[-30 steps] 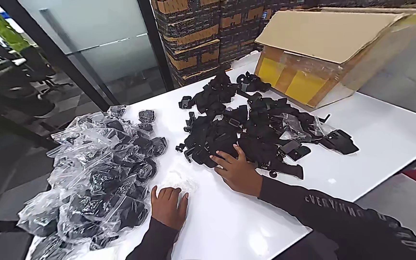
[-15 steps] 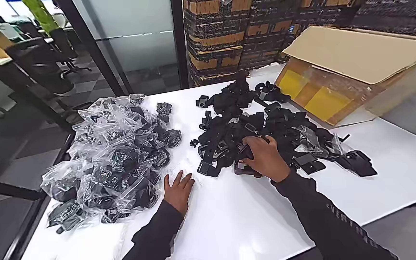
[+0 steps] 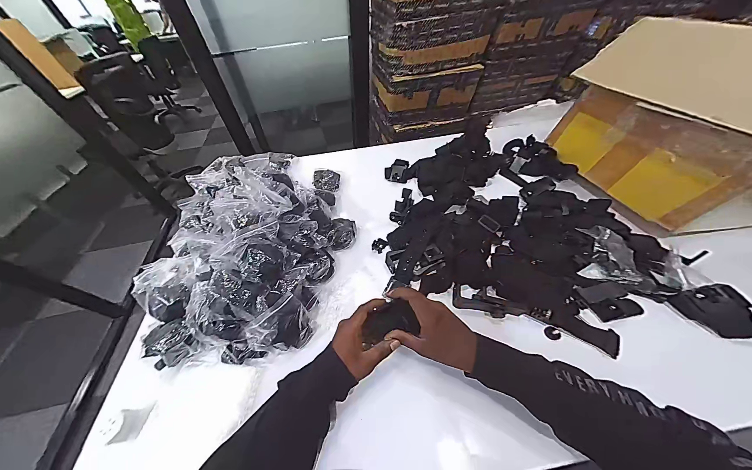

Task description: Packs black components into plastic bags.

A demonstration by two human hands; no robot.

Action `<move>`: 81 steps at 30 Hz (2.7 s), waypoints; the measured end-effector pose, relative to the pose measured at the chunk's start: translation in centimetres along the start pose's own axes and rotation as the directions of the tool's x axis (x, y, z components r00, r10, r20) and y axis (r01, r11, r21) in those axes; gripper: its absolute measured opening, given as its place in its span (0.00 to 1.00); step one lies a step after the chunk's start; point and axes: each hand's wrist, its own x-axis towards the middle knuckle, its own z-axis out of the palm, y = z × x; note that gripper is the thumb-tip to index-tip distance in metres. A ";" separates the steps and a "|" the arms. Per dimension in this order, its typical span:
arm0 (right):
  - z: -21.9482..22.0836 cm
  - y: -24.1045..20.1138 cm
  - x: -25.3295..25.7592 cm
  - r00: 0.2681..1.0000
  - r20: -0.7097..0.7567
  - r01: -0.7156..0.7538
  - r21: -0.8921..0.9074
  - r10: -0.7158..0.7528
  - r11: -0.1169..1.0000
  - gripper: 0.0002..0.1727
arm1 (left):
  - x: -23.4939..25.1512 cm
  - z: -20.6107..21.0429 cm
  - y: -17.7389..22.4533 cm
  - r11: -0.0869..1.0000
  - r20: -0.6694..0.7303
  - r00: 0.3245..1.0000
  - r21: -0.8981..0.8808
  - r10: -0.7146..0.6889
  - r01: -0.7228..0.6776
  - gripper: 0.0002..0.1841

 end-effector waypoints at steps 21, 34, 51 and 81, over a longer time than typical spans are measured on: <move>0.7 3.9 -1.1 0.961 0.045 0.243 0.342 -0.274 0.908 0.34 | 0.8 -1.0 -1.5 0.987 -0.158 0.978 -0.060 0.136 -0.147 0.22; 1.5 4.0 -1.0 0.978 -0.003 0.202 0.234 -0.207 0.951 0.10 | 0.6 -1.5 -0.8 0.973 -0.144 0.985 -0.225 -0.090 0.056 0.15; 1.9 4.4 -1.1 0.965 -0.057 0.260 0.305 -0.255 0.916 0.17 | 0.5 -0.9 -0.5 0.988 -0.174 0.980 -0.133 -0.101 0.078 0.21; 1.7 4.5 -0.9 0.966 -0.068 0.257 0.351 -0.249 0.900 0.19 | 0.5 -1.0 -0.8 0.995 -0.163 0.984 -0.053 0.070 -0.080 0.15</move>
